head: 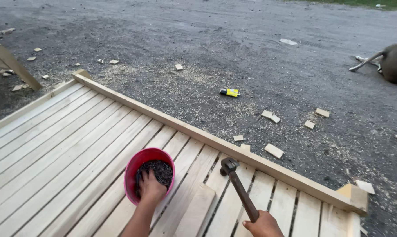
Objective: The person hammers nails into a wooden slatted frame using a hammer and a small wooden block as a nail starter. They repeatedly pick nails from a pink bowl, position them, and drive them into the wood to secure the frame.
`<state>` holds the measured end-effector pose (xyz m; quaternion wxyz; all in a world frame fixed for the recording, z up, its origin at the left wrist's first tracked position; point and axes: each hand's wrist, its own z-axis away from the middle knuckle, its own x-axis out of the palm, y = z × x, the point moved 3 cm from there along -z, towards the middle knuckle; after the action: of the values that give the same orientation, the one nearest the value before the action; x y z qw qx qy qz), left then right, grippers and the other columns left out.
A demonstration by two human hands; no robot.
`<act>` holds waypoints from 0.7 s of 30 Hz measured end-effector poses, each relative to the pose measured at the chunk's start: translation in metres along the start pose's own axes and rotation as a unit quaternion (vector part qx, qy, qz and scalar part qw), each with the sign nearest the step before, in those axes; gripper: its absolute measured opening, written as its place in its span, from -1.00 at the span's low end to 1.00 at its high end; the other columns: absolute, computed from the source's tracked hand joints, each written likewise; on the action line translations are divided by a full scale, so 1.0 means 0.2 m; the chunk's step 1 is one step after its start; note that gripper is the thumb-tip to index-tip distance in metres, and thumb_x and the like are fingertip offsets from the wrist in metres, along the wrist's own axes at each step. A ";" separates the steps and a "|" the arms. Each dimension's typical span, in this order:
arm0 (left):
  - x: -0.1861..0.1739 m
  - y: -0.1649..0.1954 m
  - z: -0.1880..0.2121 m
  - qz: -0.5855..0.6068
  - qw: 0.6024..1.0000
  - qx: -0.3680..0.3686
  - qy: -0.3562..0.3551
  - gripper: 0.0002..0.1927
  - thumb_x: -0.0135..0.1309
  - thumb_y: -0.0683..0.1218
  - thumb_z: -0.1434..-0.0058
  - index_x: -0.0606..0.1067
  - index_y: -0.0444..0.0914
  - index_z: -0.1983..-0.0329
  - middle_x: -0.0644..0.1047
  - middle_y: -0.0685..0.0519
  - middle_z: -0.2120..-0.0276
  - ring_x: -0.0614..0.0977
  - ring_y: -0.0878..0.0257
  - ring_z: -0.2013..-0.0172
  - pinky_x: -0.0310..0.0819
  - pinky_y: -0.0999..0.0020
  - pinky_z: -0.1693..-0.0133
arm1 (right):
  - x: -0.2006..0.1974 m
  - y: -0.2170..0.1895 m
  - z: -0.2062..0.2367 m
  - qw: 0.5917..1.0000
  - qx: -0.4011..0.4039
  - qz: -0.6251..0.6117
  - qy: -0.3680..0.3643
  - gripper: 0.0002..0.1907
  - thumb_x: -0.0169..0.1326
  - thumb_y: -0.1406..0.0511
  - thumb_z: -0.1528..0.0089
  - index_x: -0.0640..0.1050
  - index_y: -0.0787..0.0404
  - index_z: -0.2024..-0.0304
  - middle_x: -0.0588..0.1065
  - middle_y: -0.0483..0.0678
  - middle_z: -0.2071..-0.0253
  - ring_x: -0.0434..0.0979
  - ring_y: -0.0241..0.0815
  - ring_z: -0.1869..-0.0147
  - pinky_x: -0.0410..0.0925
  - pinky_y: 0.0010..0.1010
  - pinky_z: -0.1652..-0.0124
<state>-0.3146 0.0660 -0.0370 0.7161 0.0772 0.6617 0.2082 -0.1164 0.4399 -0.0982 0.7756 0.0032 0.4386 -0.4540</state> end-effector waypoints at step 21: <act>-0.11 0.04 0.08 0.154 0.984 0.015 0.088 -0.87 0.16 -0.10 -0.25 0.62 -0.26 0.26 0.55 -0.06 0.04 0.57 -0.03 -0.02 0.44 0.11 -0.09 | -0.17 -0.02 0.28 0.990 0.064 -0.104 -0.073 -0.54 0.30 0.19 -0.24 0.48 0.29 -0.07 0.46 -0.06 0.45 0.41 -0.26 0.63 0.30 -0.41 0.56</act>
<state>-0.3008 0.0679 -0.0114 0.6132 0.1704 0.7054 0.3120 -0.0871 0.4392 -0.0388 0.7519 -0.0262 0.3494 -0.5585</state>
